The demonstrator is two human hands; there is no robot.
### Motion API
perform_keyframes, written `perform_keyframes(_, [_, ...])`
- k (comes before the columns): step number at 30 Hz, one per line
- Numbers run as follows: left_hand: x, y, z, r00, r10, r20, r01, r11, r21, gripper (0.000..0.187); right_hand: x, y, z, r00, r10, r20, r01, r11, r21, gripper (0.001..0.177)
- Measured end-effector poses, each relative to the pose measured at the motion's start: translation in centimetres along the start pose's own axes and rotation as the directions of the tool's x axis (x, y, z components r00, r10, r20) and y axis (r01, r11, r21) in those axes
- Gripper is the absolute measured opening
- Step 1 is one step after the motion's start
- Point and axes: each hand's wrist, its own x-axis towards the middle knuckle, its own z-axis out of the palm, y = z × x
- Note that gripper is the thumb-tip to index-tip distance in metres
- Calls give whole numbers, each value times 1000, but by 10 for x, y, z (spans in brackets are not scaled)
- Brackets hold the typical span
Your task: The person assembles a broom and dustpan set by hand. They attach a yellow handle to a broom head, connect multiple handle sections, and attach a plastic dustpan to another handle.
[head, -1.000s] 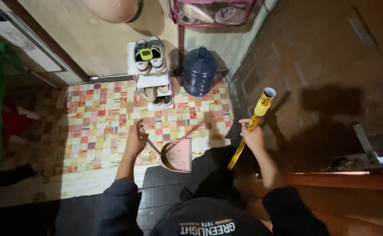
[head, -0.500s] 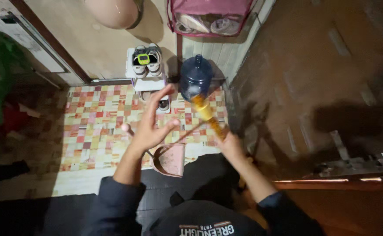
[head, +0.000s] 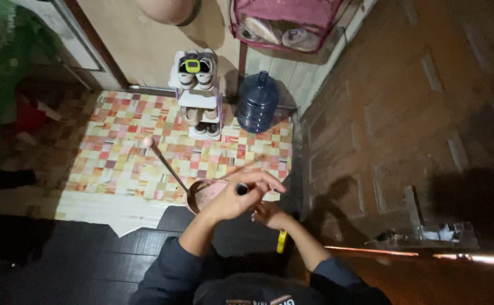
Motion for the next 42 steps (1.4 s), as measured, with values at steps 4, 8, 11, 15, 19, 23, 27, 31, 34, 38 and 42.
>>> perform_keyframes(4, [-9, 28, 14, 995, -26, 99, 33, 997, -74, 35, -13, -17, 4, 965, -80, -250, 158, 938, 310, 25])
perform_keyframes(8, [-20, 58, 12, 982, 3, 187, -2, 1000, -1, 35, -14, -65, -3, 748, -223, -625, 389, 911, 140, 24])
perform_keyframes(11, [-32, 81, 2, 948, 180, 261, -231, 956, 180, 33, -13, -105, -6, 881, -23, -473, 441, 404, 801, 25])
perform_keyframes(15, [-72, 124, -39, 934, 262, 242, -322, 912, 254, 30, -16, -169, -20, 810, -262, -525, 531, 707, 467, 28])
perform_keyframes(19, [-124, 162, -93, 924, 319, 212, -352, 926, 140, 30, -13, -232, -6, 663, -377, -647, 521, 853, 37, 20])
perform_keyframes(23, [-161, 158, -133, 938, 303, 170, -324, 940, 111, 29, -14, -266, 14, 621, -412, -667, 323, 910, -261, 23])
perform_keyframes(27, [-172, 92, -148, 966, 225, 126, -228, 974, 7, 28, -18, -252, 41, 842, -36, -538, 3, 998, -61, 12])
perform_keyframes(31, [-171, -6, -121, 996, 11, 92, 7, 982, -190, 32, -20, -187, 92, 726, -41, -687, 129, 989, 77, 13])
perform_keyframes(34, [-179, -56, -83, 991, -129, -23, 110, 912, -395, 27, -11, -138, 119, 784, 101, -612, -27, 991, 130, 14])
perform_keyframes(38, [-176, -84, -72, 981, 52, -189, -91, 975, -204, 37, -3, -112, 123, 750, 183, -635, -44, 972, 229, 18])
perform_keyframes(42, [-166, -119, -42, 975, -109, -193, 55, 962, -267, 23, 3, -96, 114, 759, -5, -651, 47, 998, 48, 16])
